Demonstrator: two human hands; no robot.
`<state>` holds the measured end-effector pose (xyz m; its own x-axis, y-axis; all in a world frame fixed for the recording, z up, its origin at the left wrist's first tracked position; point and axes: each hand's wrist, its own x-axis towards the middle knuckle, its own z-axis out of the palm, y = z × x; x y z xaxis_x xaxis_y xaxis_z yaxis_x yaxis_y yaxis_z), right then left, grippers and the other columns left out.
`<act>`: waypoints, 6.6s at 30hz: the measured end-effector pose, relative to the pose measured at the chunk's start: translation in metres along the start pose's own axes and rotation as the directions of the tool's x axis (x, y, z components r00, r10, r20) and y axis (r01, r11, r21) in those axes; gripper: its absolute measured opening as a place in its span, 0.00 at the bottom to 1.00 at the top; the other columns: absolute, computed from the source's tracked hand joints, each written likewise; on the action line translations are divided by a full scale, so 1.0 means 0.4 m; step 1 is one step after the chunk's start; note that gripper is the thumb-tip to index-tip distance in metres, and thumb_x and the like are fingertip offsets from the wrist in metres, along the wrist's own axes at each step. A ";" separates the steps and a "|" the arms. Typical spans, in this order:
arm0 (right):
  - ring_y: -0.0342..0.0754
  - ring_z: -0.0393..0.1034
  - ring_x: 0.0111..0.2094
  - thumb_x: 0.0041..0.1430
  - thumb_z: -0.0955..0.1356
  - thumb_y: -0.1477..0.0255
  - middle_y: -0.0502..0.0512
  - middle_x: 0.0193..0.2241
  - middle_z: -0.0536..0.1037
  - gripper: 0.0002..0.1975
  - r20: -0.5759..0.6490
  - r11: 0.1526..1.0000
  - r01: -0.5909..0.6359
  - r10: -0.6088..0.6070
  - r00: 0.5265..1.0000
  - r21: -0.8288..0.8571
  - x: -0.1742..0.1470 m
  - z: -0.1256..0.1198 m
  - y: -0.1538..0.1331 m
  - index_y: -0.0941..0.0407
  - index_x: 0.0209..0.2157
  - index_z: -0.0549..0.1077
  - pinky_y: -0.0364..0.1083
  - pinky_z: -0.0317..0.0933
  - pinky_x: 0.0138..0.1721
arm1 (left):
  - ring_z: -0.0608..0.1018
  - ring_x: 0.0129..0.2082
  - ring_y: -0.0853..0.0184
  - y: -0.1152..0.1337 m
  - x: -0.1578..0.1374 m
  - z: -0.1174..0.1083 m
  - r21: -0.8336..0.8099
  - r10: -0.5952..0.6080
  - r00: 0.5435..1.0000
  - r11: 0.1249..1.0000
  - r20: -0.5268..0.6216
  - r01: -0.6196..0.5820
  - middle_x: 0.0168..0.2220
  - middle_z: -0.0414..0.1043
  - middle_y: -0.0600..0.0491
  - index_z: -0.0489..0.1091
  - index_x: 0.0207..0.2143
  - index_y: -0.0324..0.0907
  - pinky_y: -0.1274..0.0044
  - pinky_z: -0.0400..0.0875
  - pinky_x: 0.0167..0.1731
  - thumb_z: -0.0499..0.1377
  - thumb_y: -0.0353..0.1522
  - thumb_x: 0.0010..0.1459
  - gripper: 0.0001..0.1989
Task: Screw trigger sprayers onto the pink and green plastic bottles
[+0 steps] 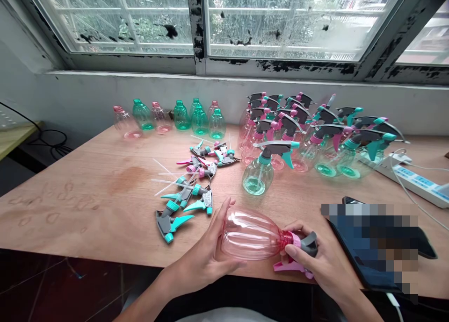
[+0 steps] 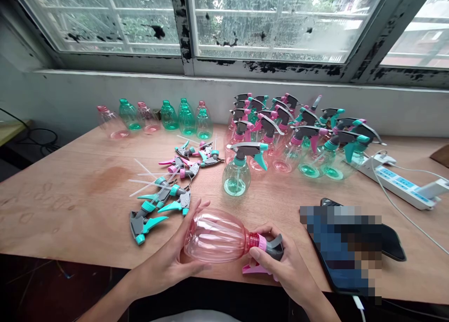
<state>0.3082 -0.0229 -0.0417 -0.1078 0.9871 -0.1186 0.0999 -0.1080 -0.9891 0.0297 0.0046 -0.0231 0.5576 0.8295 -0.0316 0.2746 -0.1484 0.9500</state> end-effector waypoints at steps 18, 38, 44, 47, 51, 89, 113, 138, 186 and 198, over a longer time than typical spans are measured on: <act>0.48 0.72 0.24 0.56 0.75 0.57 0.50 0.25 0.77 0.15 -0.036 1.000 0.014 -0.015 0.999 -0.027 0.001 0.009 -0.017 0.55 0.35 0.76 0.43 0.66 0.24 | 0.45 0.74 0.52 -0.001 -0.004 0.006 -0.021 0.016 1.000 1.000 -0.024 -0.017 0.76 0.27 0.50 0.29 0.72 0.57 0.59 0.46 0.70 0.61 0.35 0.65 0.47; 0.46 0.70 0.24 0.54 0.76 0.59 0.50 0.26 0.77 0.14 -0.073 0.999 0.027 -0.030 0.997 -0.034 -0.001 0.015 -0.023 0.54 0.35 0.76 0.39 0.57 0.18 | 0.41 0.74 0.53 0.009 -0.002 0.002 -0.037 -0.026 0.998 0.999 -0.051 0.024 0.76 0.32 0.51 0.32 0.73 0.55 0.60 0.38 0.71 0.67 0.37 0.60 0.52; 0.46 0.69 0.20 0.56 0.74 0.56 0.51 0.22 0.78 0.17 -0.053 1.000 -0.025 0.025 0.998 0.011 0.000 0.008 0.000 0.54 0.37 0.73 0.39 0.52 0.13 | 0.45 0.74 0.53 0.005 0.001 -0.003 -0.073 -0.060 0.998 0.996 -0.036 0.058 0.75 0.38 0.50 0.35 0.73 0.54 0.61 0.39 0.71 0.68 0.40 0.58 0.53; 0.50 0.73 0.24 0.56 0.74 0.56 0.52 0.23 0.78 0.18 -0.061 0.999 -0.033 0.035 0.997 0.037 0.000 0.006 0.005 0.55 0.38 0.73 0.40 0.57 0.14 | 0.49 0.73 0.54 -0.002 0.007 -0.002 -0.079 -0.062 0.997 0.995 -0.052 0.058 0.75 0.39 0.50 0.35 0.73 0.54 0.62 0.43 0.71 0.66 0.38 0.61 0.50; 0.51 0.74 0.26 0.57 0.74 0.56 0.53 0.23 0.79 0.16 -0.044 0.999 -0.030 0.031 0.999 0.031 -0.001 0.007 0.000 0.54 0.38 0.73 0.39 0.57 0.14 | 0.51 0.73 0.54 0.003 0.011 0.005 -0.090 -0.071 0.995 0.994 -0.077 0.064 0.75 0.40 0.51 0.33 0.72 0.55 0.62 0.44 0.71 0.67 0.36 0.60 0.52; 0.44 0.68 0.20 0.56 0.75 0.57 0.52 0.23 0.80 0.17 0.027 0.998 -0.057 0.056 0.998 0.037 0.001 0.004 0.003 0.55 0.37 0.76 0.38 0.55 0.16 | 0.40 0.74 0.58 0.001 -0.002 -0.001 -0.076 -0.116 0.993 0.991 -0.037 0.113 0.76 0.30 0.49 0.31 0.73 0.49 0.65 0.38 0.72 0.69 0.42 0.56 0.57; 0.51 0.79 0.22 0.47 0.80 0.58 0.51 0.23 0.81 0.18 -0.137 0.958 -0.091 0.132 0.982 0.270 -0.005 0.031 -0.006 0.55 0.35 0.81 0.45 0.76 0.24 | 0.43 0.74 0.58 0.014 0.000 0.004 -0.129 -0.015 0.999 0.992 -0.048 0.009 0.75 0.36 0.52 0.32 0.73 0.55 0.65 0.41 0.71 0.67 0.35 0.59 0.53; 0.51 0.75 0.27 0.53 0.78 0.60 0.52 0.24 0.81 0.18 -0.105 0.990 -0.049 0.063 0.992 0.131 0.004 0.008 0.010 0.56 0.40 0.78 0.47 0.74 0.31 | 0.40 0.74 0.53 0.006 -0.004 0.007 -0.058 -0.038 0.999 0.998 -0.031 0.036 0.76 0.30 0.48 0.26 0.72 0.53 0.59 0.36 0.71 0.68 0.39 0.59 0.57; 0.50 0.75 0.27 0.53 0.78 0.59 0.52 0.24 0.80 0.17 -0.075 0.979 -0.049 0.065 0.995 0.200 0.001 0.011 0.002 0.56 0.38 0.79 0.46 0.74 0.31 | 0.38 0.74 0.53 0.013 -0.006 0.003 -0.018 -0.064 0.998 0.998 -0.028 0.063 0.76 0.31 0.51 0.27 0.72 0.54 0.61 0.37 0.71 0.66 0.43 0.60 0.54; 0.49 0.74 0.27 0.52 0.79 0.61 0.51 0.23 0.79 0.16 -0.054 0.959 -0.075 0.093 0.994 0.273 0.001 0.014 -0.001 0.56 0.38 0.80 0.48 0.77 0.31 | 0.41 0.74 0.55 0.005 -0.004 -0.001 0.001 -0.023 1.000 1.000 -0.017 0.023 0.76 0.28 0.53 0.28 0.72 0.56 0.62 0.36 0.71 0.63 0.39 0.63 0.50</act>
<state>0.3025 -0.0233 -0.0418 -0.0441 0.9777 -0.2053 -0.1664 -0.2099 -0.9635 0.0291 0.0032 -0.0211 0.5377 0.8417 -0.0484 0.2883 -0.1296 0.9487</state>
